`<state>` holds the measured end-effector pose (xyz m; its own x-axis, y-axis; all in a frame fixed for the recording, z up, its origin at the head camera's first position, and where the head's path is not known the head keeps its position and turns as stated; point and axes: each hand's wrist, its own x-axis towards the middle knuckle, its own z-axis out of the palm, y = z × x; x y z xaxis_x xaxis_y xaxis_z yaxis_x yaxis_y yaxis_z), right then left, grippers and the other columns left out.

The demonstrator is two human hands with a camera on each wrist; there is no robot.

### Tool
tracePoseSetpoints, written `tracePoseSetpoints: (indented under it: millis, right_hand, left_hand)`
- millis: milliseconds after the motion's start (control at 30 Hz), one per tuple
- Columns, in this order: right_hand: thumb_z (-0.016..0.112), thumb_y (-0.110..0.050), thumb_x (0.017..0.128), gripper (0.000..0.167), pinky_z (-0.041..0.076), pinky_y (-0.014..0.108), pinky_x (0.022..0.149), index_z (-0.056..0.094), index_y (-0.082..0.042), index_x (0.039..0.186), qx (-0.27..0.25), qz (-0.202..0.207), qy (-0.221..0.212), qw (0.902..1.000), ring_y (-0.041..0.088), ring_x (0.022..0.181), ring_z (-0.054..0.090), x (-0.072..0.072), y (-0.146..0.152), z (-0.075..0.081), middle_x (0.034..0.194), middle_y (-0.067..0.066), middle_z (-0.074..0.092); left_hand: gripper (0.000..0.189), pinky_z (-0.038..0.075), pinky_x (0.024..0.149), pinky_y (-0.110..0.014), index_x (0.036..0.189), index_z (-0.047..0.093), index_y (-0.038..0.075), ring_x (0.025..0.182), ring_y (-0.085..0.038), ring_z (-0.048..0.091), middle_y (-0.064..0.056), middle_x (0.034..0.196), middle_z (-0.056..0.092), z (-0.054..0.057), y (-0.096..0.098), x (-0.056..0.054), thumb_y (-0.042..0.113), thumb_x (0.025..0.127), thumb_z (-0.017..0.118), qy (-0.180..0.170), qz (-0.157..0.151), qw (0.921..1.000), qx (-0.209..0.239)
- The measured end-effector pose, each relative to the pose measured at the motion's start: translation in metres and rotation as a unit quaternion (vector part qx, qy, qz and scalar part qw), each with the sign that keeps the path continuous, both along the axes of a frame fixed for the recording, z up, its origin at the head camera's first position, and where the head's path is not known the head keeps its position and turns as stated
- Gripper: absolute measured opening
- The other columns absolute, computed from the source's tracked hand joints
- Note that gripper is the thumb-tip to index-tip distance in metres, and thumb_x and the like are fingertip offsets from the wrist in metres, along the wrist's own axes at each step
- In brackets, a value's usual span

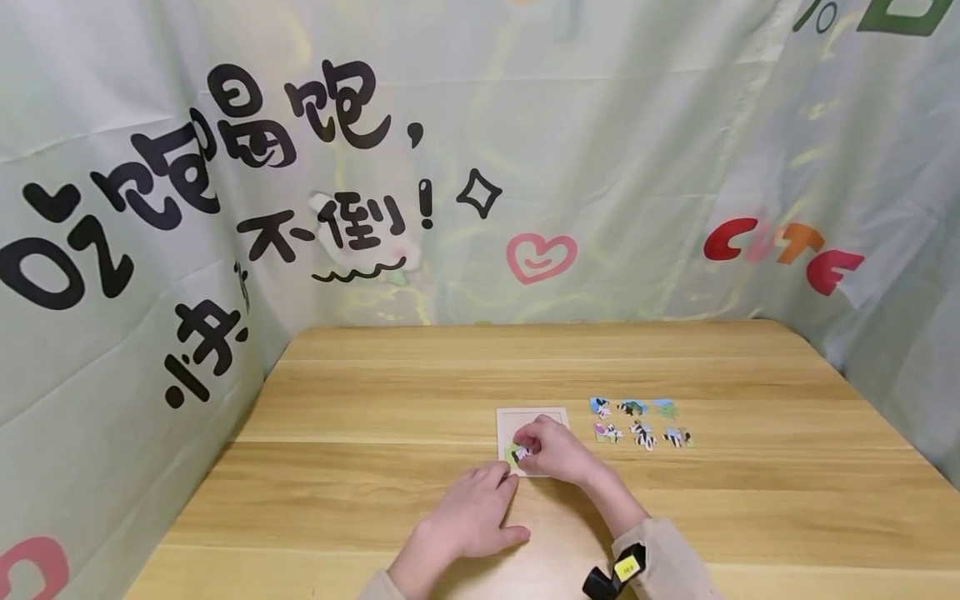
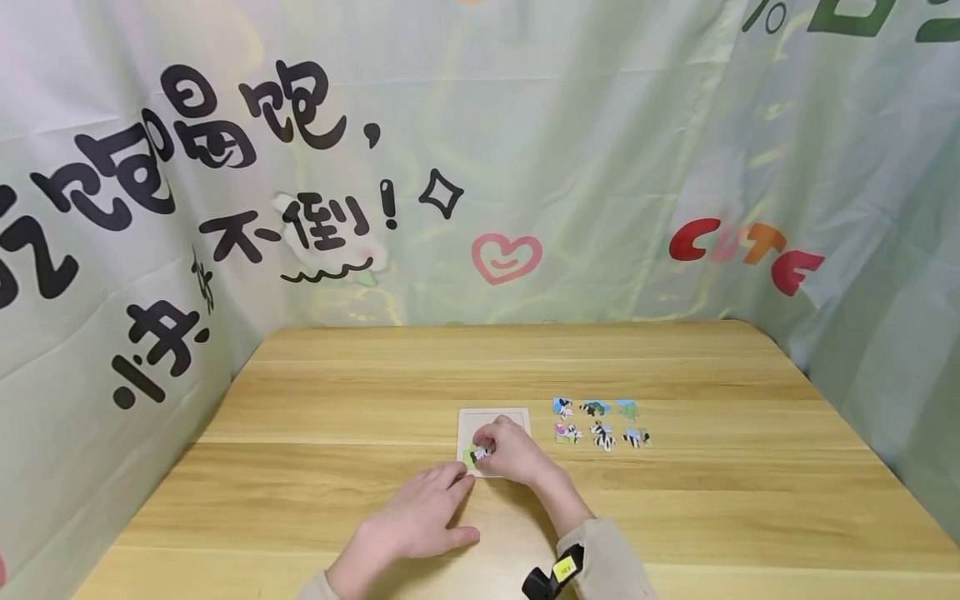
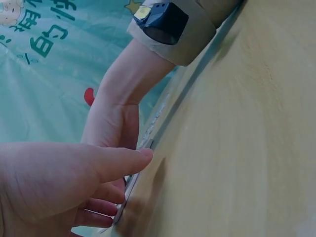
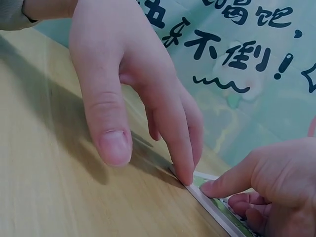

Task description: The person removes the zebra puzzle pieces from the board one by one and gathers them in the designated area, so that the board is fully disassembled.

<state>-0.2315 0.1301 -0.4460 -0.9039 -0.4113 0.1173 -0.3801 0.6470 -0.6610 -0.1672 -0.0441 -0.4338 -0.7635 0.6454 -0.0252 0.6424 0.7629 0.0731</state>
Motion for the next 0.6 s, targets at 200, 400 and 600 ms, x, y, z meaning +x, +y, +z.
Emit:
tracePoseSetpoints:
  millis: [200, 400, 600]
  right_hand:
    - [0.070, 0.000, 0.070, 0.018, 0.043, 0.031, 0.071, 0.063, -0.002, 0.087, 0.011, -0.013, -0.003, 0.9998, 0.015, 0.076, 0.045, 0.0002, -0.0069, 0.0037, 0.081, 0.002, 0.049]
    - [0.070, 0.002, 0.071, 0.024, 0.041, 0.031, 0.070, 0.064, 0.001, 0.094, 0.018, -0.009, -0.001, 0.9998, 0.016, 0.076, 0.043, 0.0021, -0.0082, 0.0057, 0.080, 0.002, 0.048]
    - [0.069, 0.000, 0.070, 0.026, 0.040, 0.032, 0.070, 0.064, -0.001, 0.094, 0.023, 0.015, 0.007, 0.9996, 0.016, 0.078, 0.042, 0.0024, -0.0060, 0.0051, 0.081, 0.002, 0.048]
  left_hand:
    - [0.070, 0.036, 0.102, -0.038, 0.132, 0.050, 0.002, 0.122, -0.023, 0.043, -0.011, 0.132, 0.046, 0.0004, -0.0019, 0.0004, 0.053, 0.083, 0.058, 0.000, 0.002, 1.0000, 0.006]
    - [0.070, 0.037, 0.100, -0.036, 0.132, 0.050, 0.002, 0.119, -0.022, 0.045, -0.010, 0.129, 0.046, -0.0005, -0.0021, -0.0002, 0.052, 0.083, 0.059, 0.002, -0.002, 0.9999, 0.010]
    - [0.070, 0.038, 0.100, -0.036, 0.131, 0.050, 0.002, 0.117, -0.021, 0.046, -0.010, 0.127, 0.047, -0.0003, -0.0010, -0.0005, 0.052, 0.083, 0.059, 0.005, -0.003, 1.0000, 0.007]
